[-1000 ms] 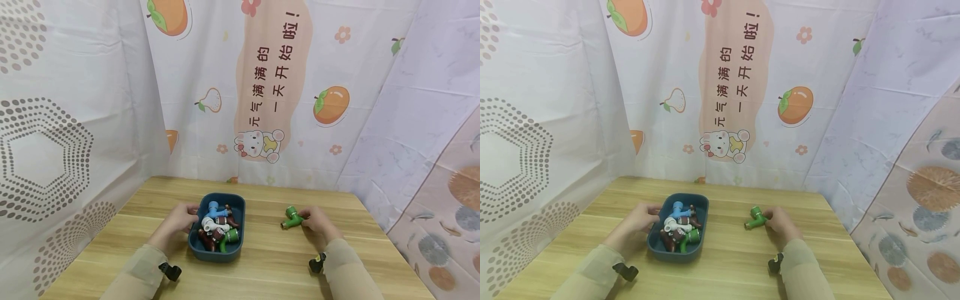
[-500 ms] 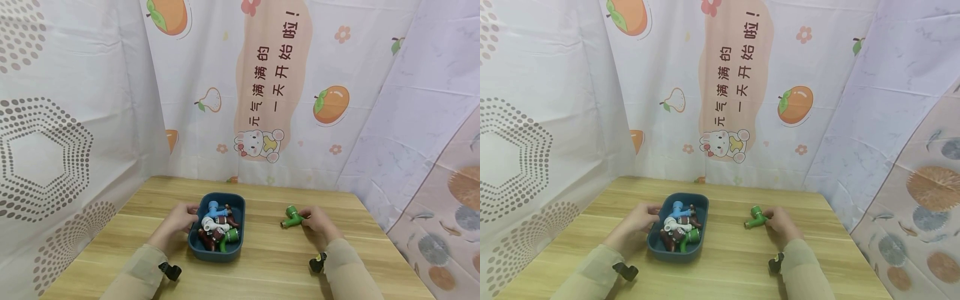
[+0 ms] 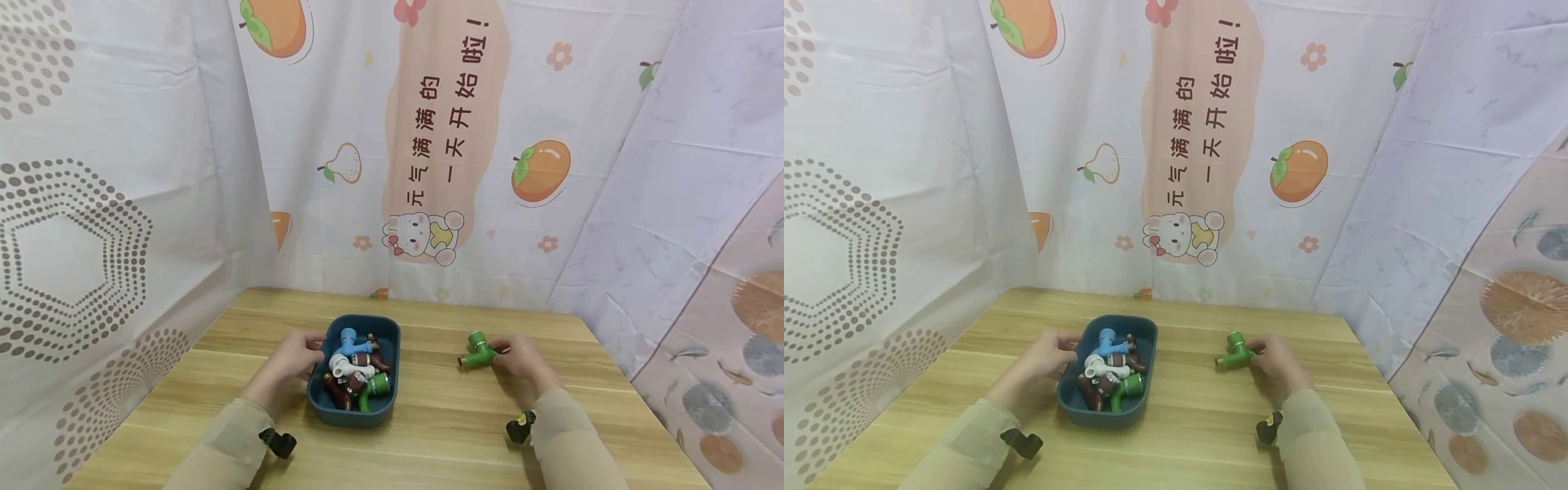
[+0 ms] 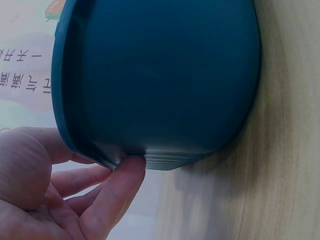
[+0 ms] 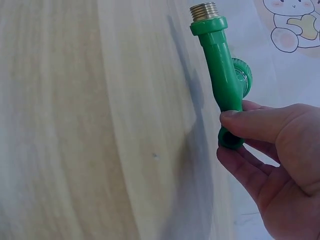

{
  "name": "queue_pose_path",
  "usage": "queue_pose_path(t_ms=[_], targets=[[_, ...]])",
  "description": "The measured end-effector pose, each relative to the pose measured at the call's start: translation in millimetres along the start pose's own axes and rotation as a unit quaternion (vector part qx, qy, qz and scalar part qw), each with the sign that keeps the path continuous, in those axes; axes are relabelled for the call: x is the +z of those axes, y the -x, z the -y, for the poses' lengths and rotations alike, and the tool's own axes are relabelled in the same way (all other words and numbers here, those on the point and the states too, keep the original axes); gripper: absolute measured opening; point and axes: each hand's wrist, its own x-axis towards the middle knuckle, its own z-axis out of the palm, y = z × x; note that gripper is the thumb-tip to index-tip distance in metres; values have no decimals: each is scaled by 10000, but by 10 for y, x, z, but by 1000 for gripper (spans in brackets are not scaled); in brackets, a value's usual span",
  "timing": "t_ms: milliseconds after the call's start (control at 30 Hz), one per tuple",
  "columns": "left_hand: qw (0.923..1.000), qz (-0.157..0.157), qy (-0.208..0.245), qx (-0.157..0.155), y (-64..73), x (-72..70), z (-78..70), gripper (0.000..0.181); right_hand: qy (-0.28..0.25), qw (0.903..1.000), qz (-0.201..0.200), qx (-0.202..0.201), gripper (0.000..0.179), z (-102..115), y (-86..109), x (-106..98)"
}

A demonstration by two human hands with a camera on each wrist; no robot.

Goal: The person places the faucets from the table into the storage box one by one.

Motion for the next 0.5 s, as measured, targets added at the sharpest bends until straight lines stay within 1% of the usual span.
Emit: queue_pose_path(t_ms=[67, 233, 367, 500], targets=[[10000, 16, -14, 18, 6, -3, -2, 51, -27, 9999, -28, 126, 28, 11, 6, -5], [10000, 23, -89, 19, 18, -9, -4, 51, -89, 9997, -75, 228, 28, 41, 17, -34], [10000, 30, -90, -2, 16, -10, -7, 51, -73, 9998, -161, 120, 31, 60, 11, -69], [9999, 37, -100, -11, 11, -11, -9, 51, -36, 9998, -207, 15, 30, 74, -7, -100]])
